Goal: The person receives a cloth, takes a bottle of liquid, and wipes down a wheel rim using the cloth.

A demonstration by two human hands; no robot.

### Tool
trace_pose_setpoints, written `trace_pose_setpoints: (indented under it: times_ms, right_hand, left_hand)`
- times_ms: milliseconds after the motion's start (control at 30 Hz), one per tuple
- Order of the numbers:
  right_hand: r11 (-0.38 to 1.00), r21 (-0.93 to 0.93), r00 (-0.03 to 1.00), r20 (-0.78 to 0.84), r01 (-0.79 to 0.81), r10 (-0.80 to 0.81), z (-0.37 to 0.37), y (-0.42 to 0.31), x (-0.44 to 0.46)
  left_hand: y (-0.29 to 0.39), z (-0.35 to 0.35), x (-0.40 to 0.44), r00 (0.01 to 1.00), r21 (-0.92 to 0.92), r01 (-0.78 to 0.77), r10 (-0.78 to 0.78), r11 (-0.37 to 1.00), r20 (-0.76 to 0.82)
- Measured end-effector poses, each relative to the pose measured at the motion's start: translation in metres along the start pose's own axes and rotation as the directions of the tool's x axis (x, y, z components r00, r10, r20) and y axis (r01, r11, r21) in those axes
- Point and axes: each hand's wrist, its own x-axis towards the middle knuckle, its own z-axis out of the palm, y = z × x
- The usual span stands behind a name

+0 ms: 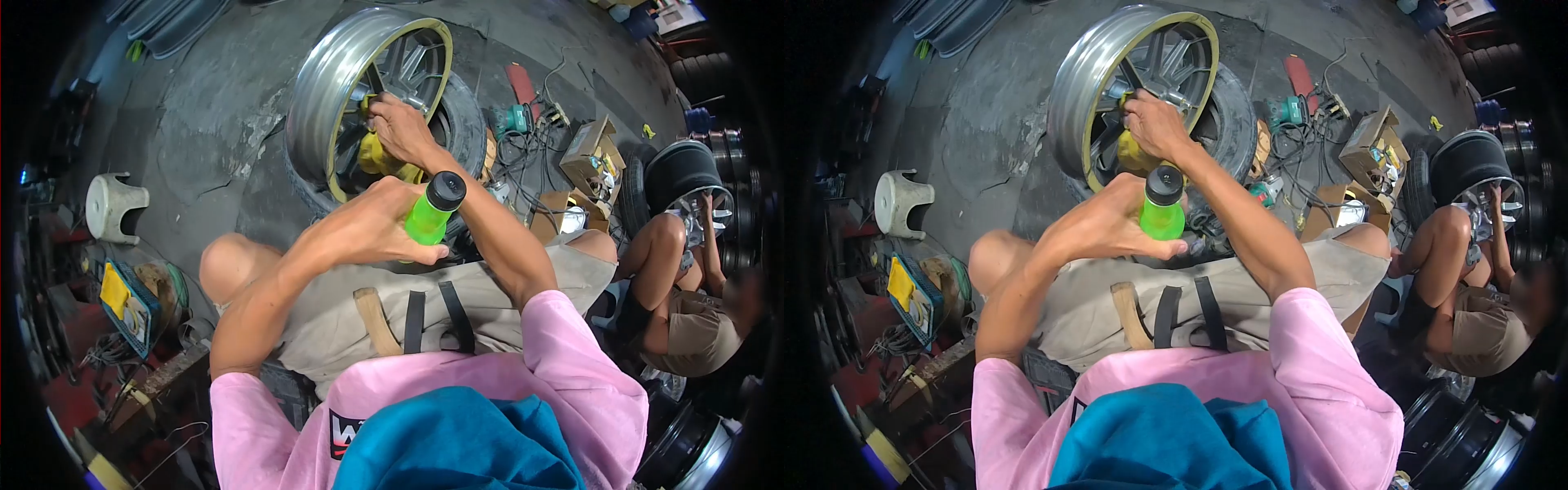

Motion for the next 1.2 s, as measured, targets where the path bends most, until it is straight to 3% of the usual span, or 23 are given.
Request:
trace_pose_setpoints:
  times_ms: [67,133,167,267,300,400,567,600,700,767,867,933,1000,1067,1100,1133,1200]
  right_hand:
    - [0.993,0.103,0.998,-0.040,0.054,-0.050,-0.006,-0.020,0.001]
    - [0.907,0.402,0.992,-0.038,0.127,-0.122,-0.006,-0.030,0.003]
    - [0.887,0.436,0.988,-0.064,0.153,-0.139,-0.005,-0.028,0.001]
    - [0.951,0.298,0.994,-0.101,0.079,-0.051,0.012,0.000,-0.013]
    - [0.980,0.198,0.995,-0.092,-0.022,0.041,0.011,0.005,-0.016]
    - [0.993,0.089,0.991,-0.098,-0.078,0.087,0.016,0.011,-0.016]
    - [0.930,0.360,0.995,-0.087,0.080,-0.051,-0.002,-0.042,-0.011]
    - [0.930,0.359,0.994,-0.096,0.081,-0.050,0.001,-0.033,-0.009]
    - [0.989,0.126,0.992,-0.086,-0.082,0.093,0.011,0.013,-0.011]
    - [0.989,0.128,0.994,-0.067,-0.073,0.082,-0.006,0.019,-0.017]
    - [0.992,0.107,0.998,-0.020,-0.065,0.067,-0.030,0.026,-0.036]
    - [0.925,0.333,0.981,0.124,-0.183,0.149,-0.050,0.028,-0.056]
    - [0.881,0.414,0.970,0.170,-0.229,0.172,-0.066,0.024,-0.070]
    - [0.626,0.614,0.876,0.358,-0.481,0.322,-0.093,0.002,-0.080]
    - [0.478,0.714,0.859,0.402,-0.511,0.318,-0.103,-0.006,-0.081]
    - [0.470,0.722,0.861,0.397,-0.507,0.319,-0.111,-0.021,-0.079]
    - [0.327,0.882,0.914,0.226,-0.339,0.338,-0.121,-0.052,-0.070]
  left_hand:
    - [0.002,-0.002,0.000,1.000,-0.008,0.001,-0.002,1.000,-0.008]
    - [0.002,-0.004,0.000,0.999,0.028,0.029,-0.030,0.999,0.033]
    - [0.003,-0.004,0.000,0.999,0.029,0.030,-0.031,0.999,0.035]
    - [0.004,-0.006,0.001,0.998,-0.009,0.056,-0.056,0.998,0.031]
    - [0.001,-0.004,0.000,1.000,0.011,0.017,-0.017,1.000,0.002]
    - [0.001,-0.004,0.000,1.000,0.052,-0.003,0.003,0.999,0.001]
    - [-0.002,0.000,0.000,0.999,0.084,-0.040,0.039,0.996,0.014]
    - [0.002,-0.001,0.000,1.000,0.073,-0.014,0.012,0.997,0.023]
    - [0.006,-0.002,0.000,0.999,0.110,0.032,-0.036,0.993,0.034]
    - [0.005,-0.004,0.000,0.998,0.155,0.052,-0.058,0.986,0.031]
    - [0.002,-0.004,-0.003,0.998,0.068,0.062,-0.063,0.996,0.012]
    - [0.001,-0.004,-0.003,0.986,0.084,-0.083,0.094,0.993,-0.137]
    - [-0.001,-0.002,-0.003,0.979,0.106,-0.066,0.085,0.992,-0.185]
    - [-0.002,0.000,-0.003,0.963,0.128,-0.033,0.065,0.991,-0.263]
    - [-0.002,0.001,-0.002,0.956,0.130,-0.021,0.058,0.991,-0.286]
    - [-0.002,0.002,-0.001,0.949,0.132,-0.010,0.051,0.991,-0.310]
    - [0.000,0.000,0.001,0.963,0.101,0.093,-0.064,0.991,-0.260]
